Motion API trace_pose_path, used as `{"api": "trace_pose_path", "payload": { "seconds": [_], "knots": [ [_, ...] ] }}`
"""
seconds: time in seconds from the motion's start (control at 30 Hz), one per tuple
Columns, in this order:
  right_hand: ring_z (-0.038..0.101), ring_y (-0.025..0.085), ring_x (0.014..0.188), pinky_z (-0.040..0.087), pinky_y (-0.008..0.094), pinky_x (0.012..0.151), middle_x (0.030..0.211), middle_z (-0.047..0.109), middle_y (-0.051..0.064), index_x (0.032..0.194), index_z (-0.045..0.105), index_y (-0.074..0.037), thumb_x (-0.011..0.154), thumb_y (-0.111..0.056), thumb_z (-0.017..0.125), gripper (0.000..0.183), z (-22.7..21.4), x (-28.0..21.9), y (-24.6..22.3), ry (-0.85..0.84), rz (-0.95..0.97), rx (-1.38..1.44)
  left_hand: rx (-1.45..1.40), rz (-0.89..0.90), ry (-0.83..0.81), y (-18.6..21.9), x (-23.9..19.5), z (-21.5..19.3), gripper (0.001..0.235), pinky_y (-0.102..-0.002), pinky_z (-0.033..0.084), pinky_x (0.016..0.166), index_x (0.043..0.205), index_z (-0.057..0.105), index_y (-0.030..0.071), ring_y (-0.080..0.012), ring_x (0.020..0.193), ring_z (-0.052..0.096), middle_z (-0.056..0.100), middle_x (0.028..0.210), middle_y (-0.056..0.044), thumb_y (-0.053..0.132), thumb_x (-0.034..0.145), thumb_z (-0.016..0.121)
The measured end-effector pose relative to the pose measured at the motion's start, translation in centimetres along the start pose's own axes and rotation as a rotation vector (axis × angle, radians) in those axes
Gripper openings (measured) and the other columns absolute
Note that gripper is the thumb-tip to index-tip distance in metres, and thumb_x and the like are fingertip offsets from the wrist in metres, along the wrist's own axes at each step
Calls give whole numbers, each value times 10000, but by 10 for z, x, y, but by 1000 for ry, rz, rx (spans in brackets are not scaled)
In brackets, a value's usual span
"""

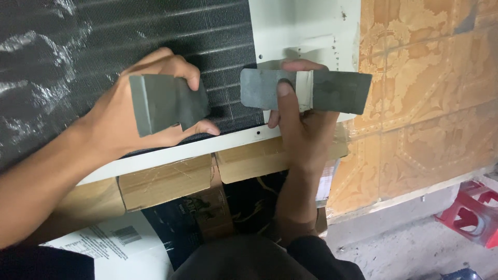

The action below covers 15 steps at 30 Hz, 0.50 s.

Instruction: The person uses two metal scrapers to remove a white residue from a dark, textured surface. They work with both hands, scraping in various directions to clear the material.

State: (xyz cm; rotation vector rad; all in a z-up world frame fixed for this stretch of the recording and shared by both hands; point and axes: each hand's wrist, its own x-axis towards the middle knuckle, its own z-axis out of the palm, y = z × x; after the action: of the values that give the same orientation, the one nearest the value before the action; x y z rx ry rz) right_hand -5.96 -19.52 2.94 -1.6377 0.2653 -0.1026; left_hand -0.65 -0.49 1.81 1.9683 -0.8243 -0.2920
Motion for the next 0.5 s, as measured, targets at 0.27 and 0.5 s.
{"api": "trace_pose_path", "payload": {
  "seconds": [0.27,0.5],
  "knots": [
    [394,76,442,327,174,398,681,455,40,985,429,-26,807,48,453,194,-1,0,4,1,-29,-16,46,98,18,0,3,2,463,-270,398,562,784,475,-26,-167,598,448,507,683,-78,209,578,817],
    [403,79,450,332,171,415,718,464,50,983,423,-18,808,65,432,193,-1,0,1,-25,-47,-5,12,23,6,-1,1,1,468,-292,387,546,785,470,-24,-181,612,441,487,696,-87,250,583,791]
  ]
}}
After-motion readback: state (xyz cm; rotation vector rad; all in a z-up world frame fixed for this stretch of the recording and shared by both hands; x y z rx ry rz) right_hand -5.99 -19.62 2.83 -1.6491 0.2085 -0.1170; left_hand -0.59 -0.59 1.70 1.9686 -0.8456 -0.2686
